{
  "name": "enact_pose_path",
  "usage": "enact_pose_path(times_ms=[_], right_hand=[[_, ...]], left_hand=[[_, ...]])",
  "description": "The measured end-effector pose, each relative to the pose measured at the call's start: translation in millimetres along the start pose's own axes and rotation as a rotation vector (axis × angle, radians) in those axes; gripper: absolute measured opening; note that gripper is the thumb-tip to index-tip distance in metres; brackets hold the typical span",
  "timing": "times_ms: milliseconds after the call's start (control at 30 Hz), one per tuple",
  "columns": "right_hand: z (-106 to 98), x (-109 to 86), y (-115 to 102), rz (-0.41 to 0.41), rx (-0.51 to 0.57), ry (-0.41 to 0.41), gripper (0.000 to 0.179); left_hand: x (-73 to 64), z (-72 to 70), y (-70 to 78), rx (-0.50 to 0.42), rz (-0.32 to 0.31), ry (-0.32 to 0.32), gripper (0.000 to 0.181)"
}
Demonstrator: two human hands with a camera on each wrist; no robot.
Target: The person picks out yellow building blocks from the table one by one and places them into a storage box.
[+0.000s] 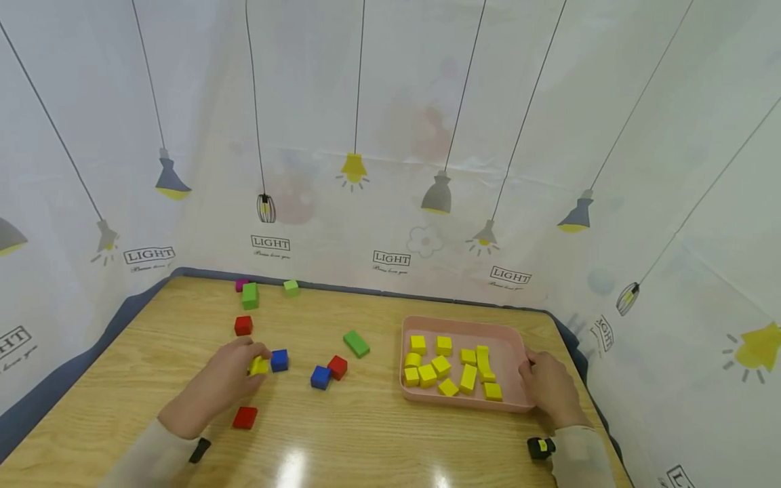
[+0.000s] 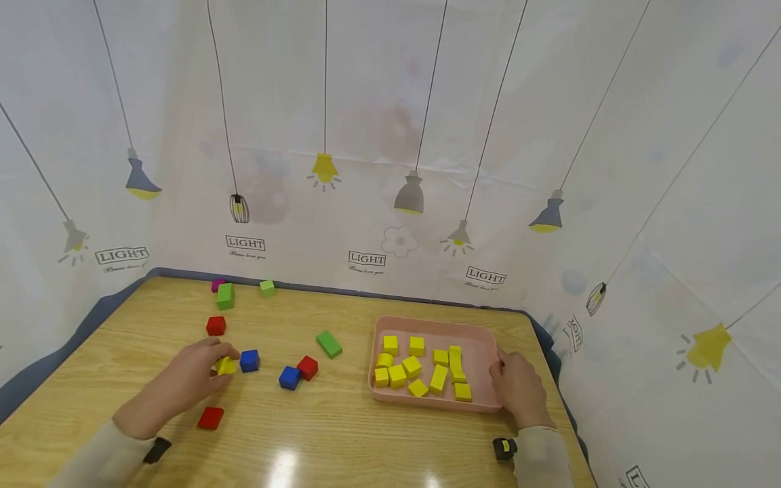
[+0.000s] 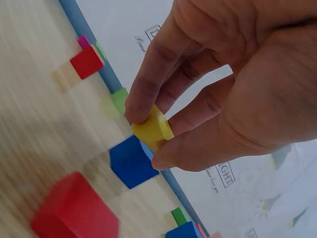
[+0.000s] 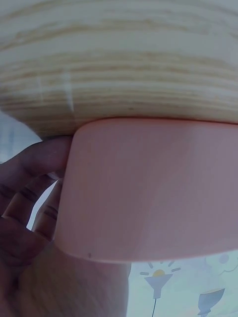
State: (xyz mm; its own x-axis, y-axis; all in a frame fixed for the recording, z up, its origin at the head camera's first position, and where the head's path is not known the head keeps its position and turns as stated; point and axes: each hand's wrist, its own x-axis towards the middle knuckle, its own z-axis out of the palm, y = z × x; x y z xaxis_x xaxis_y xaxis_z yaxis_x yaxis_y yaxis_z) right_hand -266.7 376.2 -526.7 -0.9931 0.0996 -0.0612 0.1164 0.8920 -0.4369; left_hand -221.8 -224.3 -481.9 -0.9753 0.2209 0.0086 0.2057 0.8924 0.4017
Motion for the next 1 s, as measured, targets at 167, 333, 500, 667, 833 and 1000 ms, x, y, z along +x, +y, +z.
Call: enact_pose_path(times_ms=[167,333,500,667,833,1000], right_hand=[[-0.8,-0.4,-0.7,-0.005,-0.002,0.000,0.055],[-2.5,-0.1,-1.3,-0.013,-0.003,0.004,0.055],[-2.9,0.9,0.1,-0.014,-0.002,0.003,0.054],[-3.2,4.3,4.4,-0.009,-0.012,0.000,0.053],[-2.6,5.1,8.3,-0.025,0.011,-0.005,0.053],[-2.1,5.4,9.6,-0.074,0.017,0.005,0.052]], left_hand=[[8.7,5.2,18.4,-0.003,0.076,0.036,0.032],[17.9,16.5,40.7,-0.028,0.123,0.043,0.034],[26.7,30.9,65.3,-0.044,0.154,0.024,0.034],[37.0,42.0,95.5,-0.080,0.194,0.016,0.031],[49.2,55.3,124.4,-0.090,0.229,-0.023,0.033],[59.5,69.0,145.8,-0.083,0.286,-0.051,0.035]])
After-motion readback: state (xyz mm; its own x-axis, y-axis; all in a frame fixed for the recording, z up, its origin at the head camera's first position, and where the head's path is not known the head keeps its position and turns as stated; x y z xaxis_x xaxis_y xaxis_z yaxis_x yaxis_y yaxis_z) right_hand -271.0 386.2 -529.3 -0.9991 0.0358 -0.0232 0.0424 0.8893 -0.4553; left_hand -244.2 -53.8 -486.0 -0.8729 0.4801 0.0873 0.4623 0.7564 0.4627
